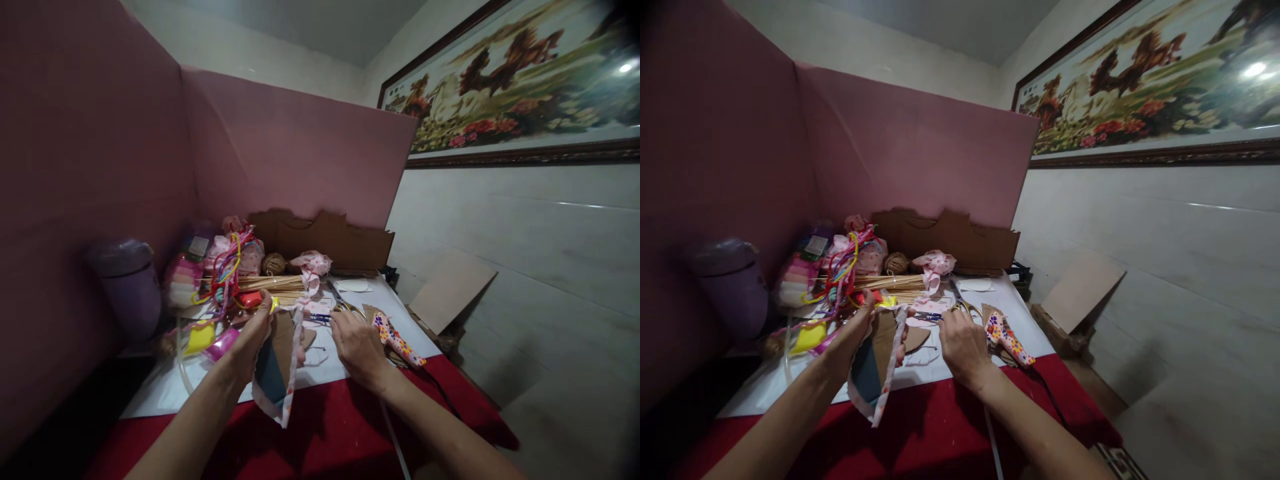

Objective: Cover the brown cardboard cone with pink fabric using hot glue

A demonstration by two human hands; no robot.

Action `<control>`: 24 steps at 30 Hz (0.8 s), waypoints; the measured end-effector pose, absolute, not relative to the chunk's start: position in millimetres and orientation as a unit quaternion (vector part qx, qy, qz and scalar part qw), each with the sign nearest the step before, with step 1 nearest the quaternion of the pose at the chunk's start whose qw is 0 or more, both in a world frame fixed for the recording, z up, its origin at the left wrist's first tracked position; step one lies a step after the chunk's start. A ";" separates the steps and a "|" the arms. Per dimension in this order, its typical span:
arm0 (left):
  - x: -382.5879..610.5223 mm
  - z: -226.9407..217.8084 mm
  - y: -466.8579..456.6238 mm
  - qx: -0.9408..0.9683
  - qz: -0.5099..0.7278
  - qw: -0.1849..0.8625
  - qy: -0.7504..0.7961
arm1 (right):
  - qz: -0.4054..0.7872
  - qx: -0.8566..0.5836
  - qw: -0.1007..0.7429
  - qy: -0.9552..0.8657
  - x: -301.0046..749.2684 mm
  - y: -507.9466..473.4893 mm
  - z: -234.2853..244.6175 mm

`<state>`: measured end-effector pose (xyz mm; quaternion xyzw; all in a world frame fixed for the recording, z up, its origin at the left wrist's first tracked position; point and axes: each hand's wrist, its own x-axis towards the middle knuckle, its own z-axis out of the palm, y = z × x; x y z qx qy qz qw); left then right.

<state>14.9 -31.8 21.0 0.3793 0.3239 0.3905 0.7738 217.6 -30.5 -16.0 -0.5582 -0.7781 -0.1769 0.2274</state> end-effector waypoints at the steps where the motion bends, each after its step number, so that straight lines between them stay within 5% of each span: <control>1: 14.4 19.8 -31.2 0.382 0.393 0.774 0.318 | -0.167 -0.554 0.247 -0.778 219.4 -30.3 -15.4; 5: 11.8 14.9 -29.5 0.388 0.399 0.777 0.293 | -0.031 -0.569 0.354 -0.742 228.4 -26.6 -15.2; 9: 10.9 14.5 -29.2 0.381 0.389 0.787 0.291 | 0.303 -0.537 0.431 -0.659 232.3 -25.6 -17.7; 12: 11.7 17.2 -29.5 0.370 0.392 0.787 0.299 | 0.443 -0.485 0.443 -0.610 230.5 -30.1 -19.0; 19: 14.1 23.9 -33.3 0.361 0.403 0.779 0.317 | 0.533 -0.394 0.549 -0.509 230.2 -41.2 -11.6; 24: 15.9 27.4 -37.5 0.356 0.420 0.770 0.323 | 0.402 -0.497 0.519 -0.568 240.3 -43.1 -13.9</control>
